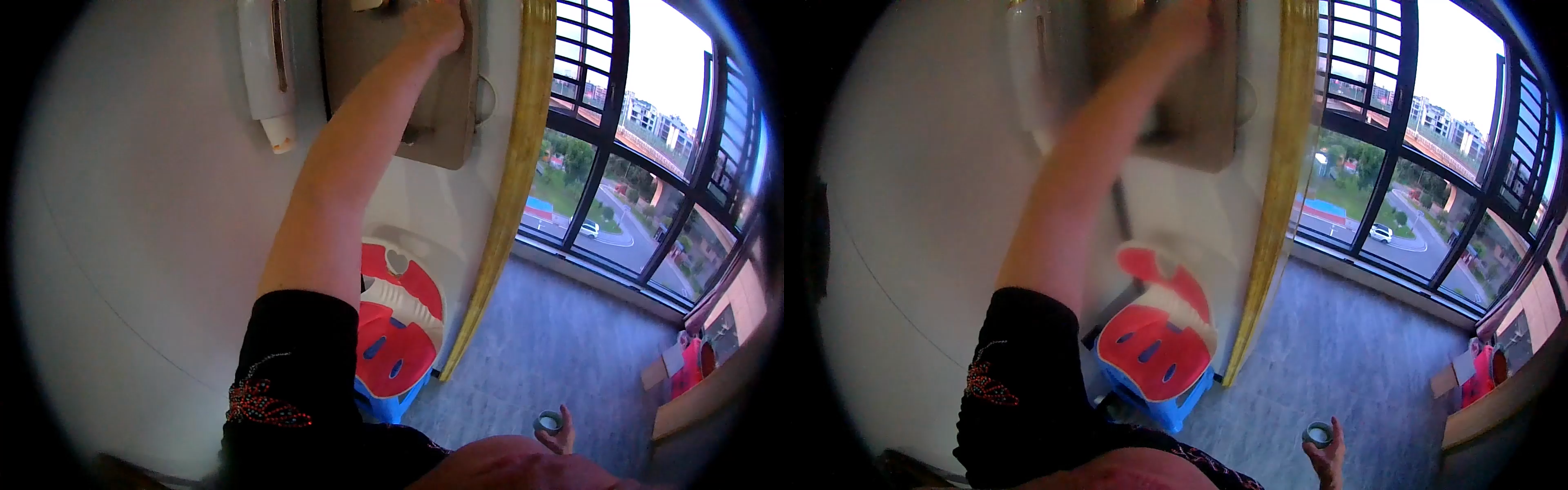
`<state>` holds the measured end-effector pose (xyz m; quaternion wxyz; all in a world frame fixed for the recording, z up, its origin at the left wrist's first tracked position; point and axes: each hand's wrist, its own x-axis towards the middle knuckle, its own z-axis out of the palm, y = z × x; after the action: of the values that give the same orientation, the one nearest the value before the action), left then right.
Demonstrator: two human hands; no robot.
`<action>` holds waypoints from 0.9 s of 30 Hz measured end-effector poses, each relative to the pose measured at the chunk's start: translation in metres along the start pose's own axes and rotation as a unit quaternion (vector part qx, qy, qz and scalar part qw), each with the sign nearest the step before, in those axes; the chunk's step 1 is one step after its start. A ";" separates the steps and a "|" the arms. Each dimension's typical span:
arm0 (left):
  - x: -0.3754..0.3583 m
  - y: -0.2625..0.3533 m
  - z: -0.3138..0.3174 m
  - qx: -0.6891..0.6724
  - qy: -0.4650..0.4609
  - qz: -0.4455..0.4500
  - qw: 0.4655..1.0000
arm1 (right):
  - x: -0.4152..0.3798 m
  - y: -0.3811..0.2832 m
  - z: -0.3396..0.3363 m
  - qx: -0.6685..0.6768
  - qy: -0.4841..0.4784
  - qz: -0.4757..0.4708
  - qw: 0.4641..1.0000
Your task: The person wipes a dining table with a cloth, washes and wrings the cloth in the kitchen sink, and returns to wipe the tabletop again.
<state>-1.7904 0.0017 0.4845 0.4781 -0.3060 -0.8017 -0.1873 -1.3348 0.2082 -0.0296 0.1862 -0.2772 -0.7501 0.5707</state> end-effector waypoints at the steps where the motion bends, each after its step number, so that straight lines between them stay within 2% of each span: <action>1: 0.001 -0.002 0.000 -0.009 -0.031 -0.007 0.999 | 0.000 0.004 0.001 0.051 -0.009 -0.005 0.999; 2: -0.005 0.005 -0.014 -0.019 -0.063 -0.014 0.998 | -0.002 0.002 0.003 0.102 -0.018 -0.009 0.995; 5: -0.026 0.027 -0.053 -0.050 -0.164 -0.039 0.984 | -0.003 -0.011 0.005 0.063 -0.010 -0.004 0.998; 7: -0.046 0.026 -0.037 -0.115 -0.129 0.007 0.985 | 0.004 -0.004 0.009 0.058 0.009 0.026 0.998; 8: -0.061 0.025 -0.013 -0.167 -0.060 0.059 0.982 | 0.001 0.005 0.013 0.049 0.014 0.059 0.997; 9: -0.088 0.021 0.015 -0.220 0.005 0.100 0.970 | 0.003 0.012 0.019 0.032 0.001 0.042 0.999; 10: -0.137 0.016 0.043 -0.244 -0.082 0.105 0.960 | 0.002 0.018 0.019 0.011 -0.017 0.034 0.999; 11: -0.192 0.016 0.059 -0.271 -0.162 0.114 0.942 | -0.001 -0.001 0.028 -0.015 -0.069 0.080 0.994; 12: -0.254 0.019 0.065 -0.300 -0.239 0.123 0.915 | -0.006 -0.001 0.039 0.006 -0.096 0.082 0.992; 14: -0.372 0.036 0.058 -0.367 -0.360 0.148 0.845 | -0.007 0.015 0.063 0.068 -0.164 0.081 0.981; 15: -0.414 0.041 0.055 -0.395 -0.404 0.169 0.808 | -0.004 0.022 0.079 0.048 -0.201 0.080 0.975; 16: -0.465 0.044 0.059 -0.423 -0.485 0.121 0.756 | -0.003 0.027 0.094 0.028 -0.239 0.077 0.968; 17: -0.515 0.046 0.063 -0.444 -0.556 0.076 0.699 | 0.000 0.021 0.114 0.063 -0.269 0.122 0.953; 19: -0.599 0.060 0.062 -0.493 -0.541 -0.024 0.681 | 0.008 0.011 0.155 0.090 -0.334 0.171 0.923; 21: -0.617 0.070 0.045 -0.461 -0.523 -0.090 0.712 | 0.017 0.009 0.189 0.074 -0.411 0.177 0.891; 24: -0.639 0.076 0.036 -0.422 -0.465 -0.177 0.758 | 0.029 0.024 0.230 0.131 -0.485 0.235 0.832; 27: -0.653 0.064 0.037 -0.393 -0.368 -0.248 0.805 | 0.040 0.030 0.267 0.073 -0.546 0.189 0.813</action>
<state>-1.5399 -0.1321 -0.1079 -0.0773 -0.3044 -0.8236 -0.4723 -1.5186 0.0383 -0.1343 -0.3461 -0.0417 -0.6171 0.7054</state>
